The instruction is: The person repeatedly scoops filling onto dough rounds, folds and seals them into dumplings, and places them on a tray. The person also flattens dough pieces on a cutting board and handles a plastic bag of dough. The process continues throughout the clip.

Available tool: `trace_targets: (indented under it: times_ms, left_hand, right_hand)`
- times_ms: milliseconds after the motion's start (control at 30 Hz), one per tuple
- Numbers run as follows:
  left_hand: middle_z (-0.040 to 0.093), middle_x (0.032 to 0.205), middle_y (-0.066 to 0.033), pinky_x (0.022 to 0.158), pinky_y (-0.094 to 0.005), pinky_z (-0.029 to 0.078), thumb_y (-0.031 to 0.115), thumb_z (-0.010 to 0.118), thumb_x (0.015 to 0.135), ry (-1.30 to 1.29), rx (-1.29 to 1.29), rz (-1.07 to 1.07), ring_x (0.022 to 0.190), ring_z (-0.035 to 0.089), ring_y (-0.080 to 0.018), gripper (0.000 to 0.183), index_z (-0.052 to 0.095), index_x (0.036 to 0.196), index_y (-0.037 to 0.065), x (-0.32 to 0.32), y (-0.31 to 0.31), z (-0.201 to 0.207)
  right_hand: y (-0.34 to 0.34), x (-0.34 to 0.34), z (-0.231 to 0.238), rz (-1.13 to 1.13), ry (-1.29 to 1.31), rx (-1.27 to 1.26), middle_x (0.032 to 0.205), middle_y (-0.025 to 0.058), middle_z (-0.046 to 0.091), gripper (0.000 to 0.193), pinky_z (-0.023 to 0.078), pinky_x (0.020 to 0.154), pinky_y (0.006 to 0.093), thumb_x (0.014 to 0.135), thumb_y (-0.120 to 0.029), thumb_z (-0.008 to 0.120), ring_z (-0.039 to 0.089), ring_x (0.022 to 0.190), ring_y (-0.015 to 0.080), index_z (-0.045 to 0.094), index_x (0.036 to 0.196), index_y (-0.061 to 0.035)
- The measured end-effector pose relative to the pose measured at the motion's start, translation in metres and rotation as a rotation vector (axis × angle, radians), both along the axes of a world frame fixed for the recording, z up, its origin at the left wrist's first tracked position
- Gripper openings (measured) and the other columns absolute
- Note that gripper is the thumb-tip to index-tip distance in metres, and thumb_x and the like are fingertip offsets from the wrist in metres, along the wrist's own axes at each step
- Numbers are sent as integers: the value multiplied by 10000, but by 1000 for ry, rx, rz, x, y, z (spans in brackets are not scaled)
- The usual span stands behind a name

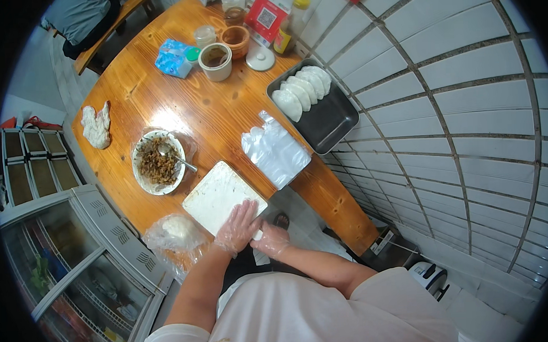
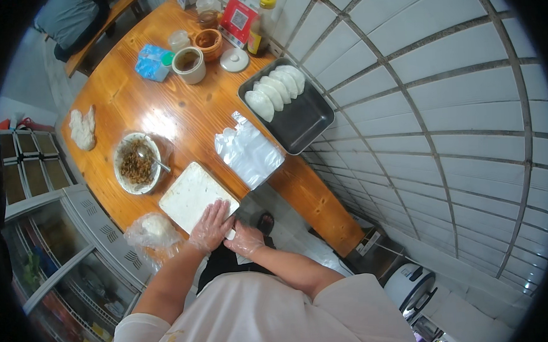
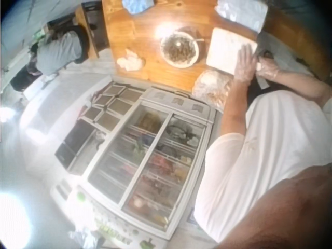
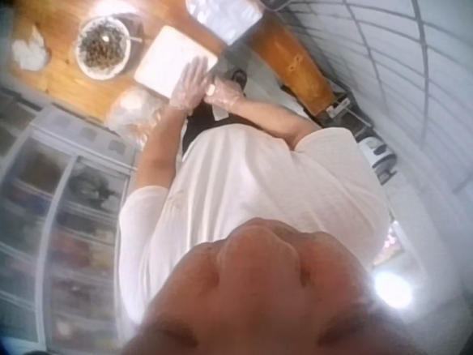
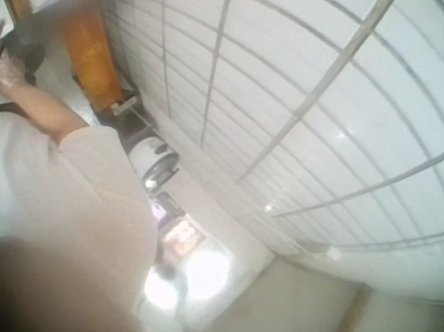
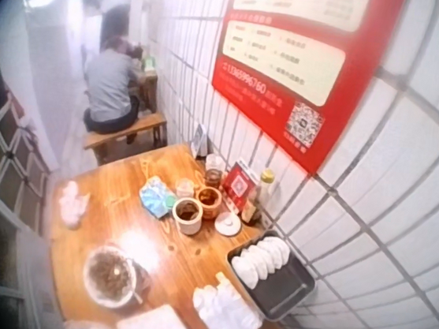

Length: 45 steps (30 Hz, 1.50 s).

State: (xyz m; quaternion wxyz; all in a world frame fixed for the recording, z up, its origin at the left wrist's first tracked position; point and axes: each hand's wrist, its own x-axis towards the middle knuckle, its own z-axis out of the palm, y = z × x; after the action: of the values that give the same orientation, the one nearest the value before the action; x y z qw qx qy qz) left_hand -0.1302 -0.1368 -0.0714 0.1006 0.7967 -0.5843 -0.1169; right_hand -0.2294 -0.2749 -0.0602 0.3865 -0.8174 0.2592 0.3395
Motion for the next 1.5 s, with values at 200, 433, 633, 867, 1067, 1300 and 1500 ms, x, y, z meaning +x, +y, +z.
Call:
trace_targets:
  times_ms: [200, 433, 633, 867, 1067, 1300, 1500]
  left_hand:
    - [427, 1539, -216, 1141, -533, 395, 224, 551, 920, -9, -27, 8, 1441, 391, -418, 382, 630, 1271, 93, -1, 0, -4]
    - [428, 1538, -218, 1128, -499, 410, 214, 577, 887, -26, -54, 18, 1410, 441, -406, 342, 636, 1203, 98, 0, -4, 0]
    - [430, 1541, -207, 1140, -498, 398, 214, 583, 887, -8, -62, 34, 1421, 429, -396, 349, 641, 1215, 109, 0, -4, 4]
    - [447, 1537, -209, 1134, -487, 406, 222, 577, 906, -68, -103, 24, 1405, 457, -389, 355, 656, 1231, 104, 0, -1, 1]
    - [416, 1562, -205, 1154, -489, 377, 224, 570, 913, -89, -67, 36, 1437, 416, -385, 380, 640, 1265, 101, -3, -1, 0]
    - [340, 1603, -198, 1226, -506, 247, 208, 535, 933, -72, 40, 54, 1503, 298, -373, 484, 549, 1410, 129, -9, -4, 7]
    - [282, 1628, -198, 1212, -513, 278, 249, 620, 899, -177, 198, 177, 1502, 297, -381, 726, 339, 1563, 160, -30, 8, 40]
  right_hand:
    - [-3, 0, -6, -3, 30, 39, 1121, 210, 703, 636, 529, 920, 480, 754, -457, 748, 673, 1032, 404, 578, 1272, -131]
    - [-13, 2, -6, 23, -2, 119, 1121, 217, 703, 606, 538, 909, 472, 785, -405, 726, 669, 1043, 407, 567, 1271, -79]
    - [-16, 6, -3, 71, 23, 118, 1121, 209, 705, 576, 534, 923, 467, 790, -401, 717, 667, 1050, 402, 583, 1247, -76]
    - [-8, 5, 2, 30, 46, 50, 1129, 219, 704, 628, 518, 944, 470, 801, -528, 678, 665, 1063, 405, 591, 1270, -120]
    - [-11, 9, 6, 109, -3, 30, 1140, 232, 697, 666, 535, 924, 479, 795, -446, 721, 671, 1058, 406, 538, 1327, -90]
    - [-9, 8, 26, 333, -105, -263, 1223, 199, 660, 623, 527, 971, 444, 831, -517, 706, 645, 1150, 334, 627, 1237, -51]
    - [-8, 4, 38, 276, -127, -213, 1065, 147, 731, 513, 543, 924, 428, 862, -477, 706, 701, 1038, 319, 656, 1159, -62]
